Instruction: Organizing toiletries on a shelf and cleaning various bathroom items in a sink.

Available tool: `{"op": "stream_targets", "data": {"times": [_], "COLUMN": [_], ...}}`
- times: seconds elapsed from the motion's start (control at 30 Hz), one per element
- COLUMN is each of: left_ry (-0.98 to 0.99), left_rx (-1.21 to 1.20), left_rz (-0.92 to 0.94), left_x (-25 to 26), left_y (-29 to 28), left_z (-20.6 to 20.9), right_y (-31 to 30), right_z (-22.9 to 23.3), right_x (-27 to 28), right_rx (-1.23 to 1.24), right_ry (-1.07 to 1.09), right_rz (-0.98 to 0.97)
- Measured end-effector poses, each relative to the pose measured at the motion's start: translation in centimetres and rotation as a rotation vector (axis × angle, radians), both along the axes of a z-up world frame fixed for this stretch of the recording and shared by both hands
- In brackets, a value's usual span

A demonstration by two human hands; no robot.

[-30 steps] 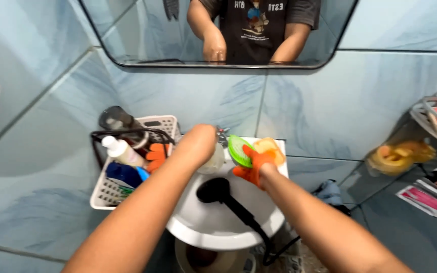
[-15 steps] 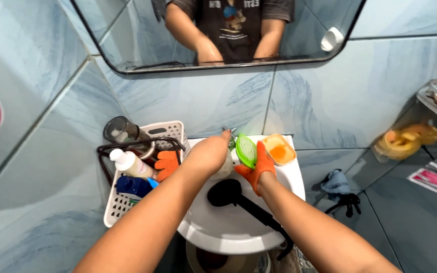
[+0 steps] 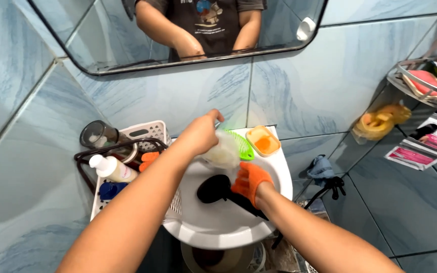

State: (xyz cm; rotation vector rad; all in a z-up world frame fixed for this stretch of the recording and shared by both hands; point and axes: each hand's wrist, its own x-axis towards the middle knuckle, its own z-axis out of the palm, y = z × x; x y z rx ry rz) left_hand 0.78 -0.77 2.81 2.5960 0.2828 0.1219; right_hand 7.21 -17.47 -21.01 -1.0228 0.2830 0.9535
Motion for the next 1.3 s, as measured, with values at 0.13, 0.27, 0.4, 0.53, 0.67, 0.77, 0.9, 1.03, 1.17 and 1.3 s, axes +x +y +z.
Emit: {"op": "stream_targets", "data": {"times": [0.13, 0.27, 0.4, 0.53, 0.67, 0.77, 0.9, 1.03, 1.17, 1.3], "left_ry": [-0.029, -0.027, -0.032, 0.031, 0.194, 0.113, -0.14, -0.113, 0.022, -0.091], "left_rx": [-0.237, -0.527, -0.509, -0.545, -0.532, -0.477, -0.68, -0.628, -0.799, -1.019], "left_rz": [-0.021, -0.043, -0.11, -0.259, -0.475, -0.515, -0.407, -0.339, -0.12, -0.17], "left_x": [0.7, 1.8, 6.4, 9.7, 12.9, 16.1, 22.9, 29.6, 34.2, 41.3], "left_y": [-0.6, -1.2, -1.7, -6.6, -13.2, -19.2, -26.9, -31.7, -34.5, -35.2], "left_z": [0.5, -0.6, -3.8, -5.7, -8.0, -9.5, -15.1, -18.8, -19.3, -24.6], "right_y": [-2.8, -5.5, -10.1, -15.5, -22.0, -25.6, -27.9, -30.7, -32.6, -32.6], "right_z": [11.4, 10.0, 12.8, 15.4, 12.7, 11.2, 8.8, 3.5, 4.3, 3.2], "right_x": [-3.0, 1.6, 5.6, 8.3, 11.4, 12.8, 15.1, 21.9, 24.6, 28.4], "right_rx": [0.257, 0.863, 0.368, 0.059, -0.152, -0.45, -0.897, -1.16, -0.949, -0.948], "right_ry": [0.129, 0.107, -0.401, -0.498, -0.664, -0.917, -1.008, -1.235, -1.33, -1.311], "right_rz": [0.056, 0.198, 0.1, -0.125, -0.384, -0.321, -0.077, 0.053, -0.11, -0.224]}}
